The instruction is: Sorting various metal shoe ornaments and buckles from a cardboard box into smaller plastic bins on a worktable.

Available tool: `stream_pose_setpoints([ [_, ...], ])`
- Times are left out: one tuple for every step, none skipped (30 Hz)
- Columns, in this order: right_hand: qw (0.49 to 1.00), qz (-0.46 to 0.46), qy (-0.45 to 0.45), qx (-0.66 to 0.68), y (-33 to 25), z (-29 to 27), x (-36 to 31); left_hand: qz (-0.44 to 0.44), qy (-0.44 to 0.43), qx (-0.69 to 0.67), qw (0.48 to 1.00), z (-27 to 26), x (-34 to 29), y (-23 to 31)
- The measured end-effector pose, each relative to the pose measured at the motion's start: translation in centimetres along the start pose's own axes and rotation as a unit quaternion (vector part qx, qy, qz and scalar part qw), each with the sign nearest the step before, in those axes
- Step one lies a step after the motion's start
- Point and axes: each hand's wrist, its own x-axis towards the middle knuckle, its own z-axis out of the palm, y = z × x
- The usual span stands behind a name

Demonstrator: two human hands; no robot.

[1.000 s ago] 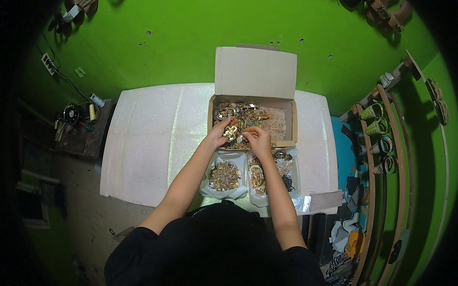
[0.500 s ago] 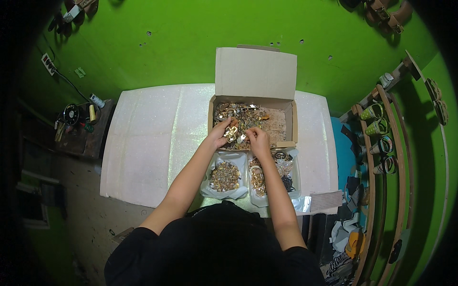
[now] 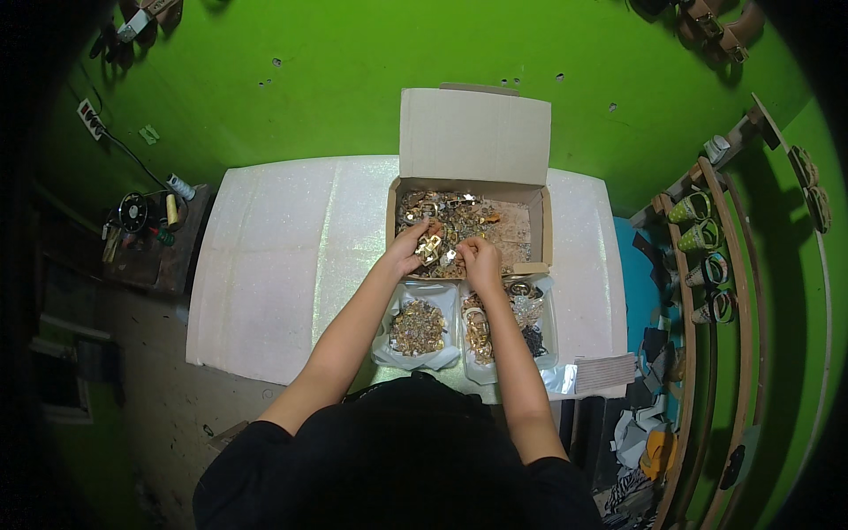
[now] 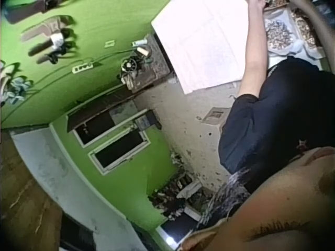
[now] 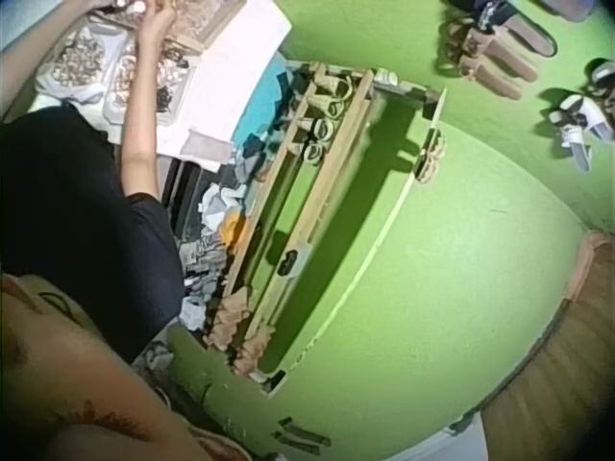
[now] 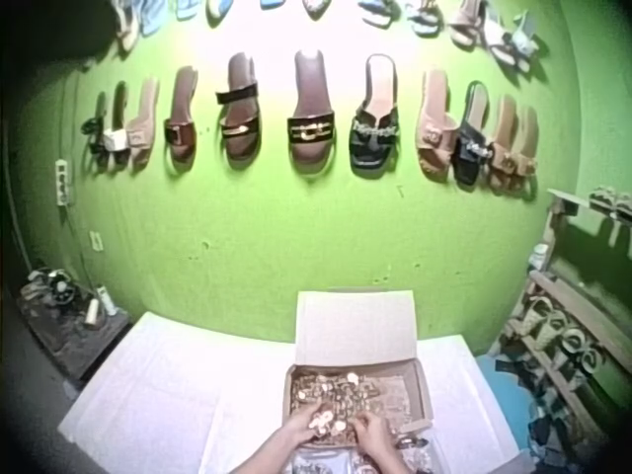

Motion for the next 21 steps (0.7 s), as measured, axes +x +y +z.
stream_pose_setpoints([
  [1.000,-0.004,0.003,-0.009,0.0,0.0,0.0,0.001,0.008,0.012,1.000,0.1,0.0,0.0],
  [1.000,-0.003,0.003,-0.009,0.0,0.0,0.0,0.001,0.017,0.024,1.000,0.1,-0.1,0.0],
  [0.999,-0.015,0.005,-0.035,0.0,0.0,0.0,0.002,0.017,0.025,1.000,0.0,0.0,0.0],
  [0.998,-0.026,0.008,-0.061,0.1,0.0,0.0,0.000,0.014,0.024,1.000,-0.1,0.0,0.0],
  [0.998,-0.026,0.007,-0.061,0.3,0.0,0.1,-0.001,0.011,0.023,1.000,-0.2,0.1,0.0],
  [0.998,-0.038,0.002,-0.049,0.5,0.0,0.2,-0.002,0.010,0.024,1.000,-0.3,0.2,0.0],
  [0.998,-0.050,-0.003,-0.036,0.7,0.0,0.2,0.000,0.007,0.021,1.000,-0.3,0.2,0.0],
  [0.998,-0.050,-0.002,-0.036,0.8,0.0,0.3,0.001,0.003,0.018,1.000,-0.3,0.3,-0.1],
  [0.999,-0.043,-0.006,-0.030,0.7,0.0,0.3,0.001,0.003,0.018,1.000,-0.4,0.3,-0.1],
  [0.999,-0.035,-0.009,-0.023,0.6,0.0,0.2,0.000,0.001,0.020,1.000,-0.4,0.4,-0.1],
  [0.999,-0.035,-0.010,-0.023,0.4,0.0,0.2,0.000,-0.002,0.022,1.000,-0.4,0.4,-0.1],
  [1.000,-0.027,-0.012,0.006,0.2,0.0,0.1,0.000,-0.001,0.022,1.000,-0.7,0.5,-0.1],
  [0.999,-0.020,-0.014,0.035,0.0,0.0,0.0,-0.002,-0.014,0.021,1.000,-0.9,0.6,-0.1],
  [0.999,-0.020,-0.015,0.035,0.2,0.1,0.1,-0.003,-0.026,0.019,0.999,-1.1,0.7,-0.1],
  [0.998,-0.020,-0.019,0.061,0.5,0.1,0.2,-0.005,-0.027,0.019,0.999,-0.9,0.7,-0.2],
  [0.996,-0.020,-0.024,0.086,0.7,0.0,0.2,-0.004,-0.024,0.021,0.999,-0.8,0.7,-0.2],
  [0.996,-0.019,-0.022,0.086,1.0,-0.1,0.2,-0.002,-0.021,0.023,1.000,-0.6,0.7,-0.3],
  [0.997,-0.020,-0.027,0.076,0.9,0.0,0.2,-0.001,-0.020,0.022,1.000,-0.9,0.8,-0.3],
  [0.997,-0.020,-0.031,0.067,0.7,0.1,0.2,0.001,-0.010,0.012,1.000,-1.1,0.9,-0.2],
  [0.997,-0.021,-0.033,0.067,0.5,0.1,0.1,0.002,0.000,0.001,1.000,-1.4,0.9,-0.1],
  [0.998,-0.015,-0.029,0.048,0.5,0.0,0.1,0.000,-0.001,0.001,1.000,-1.0,0.8,-0.1],
])
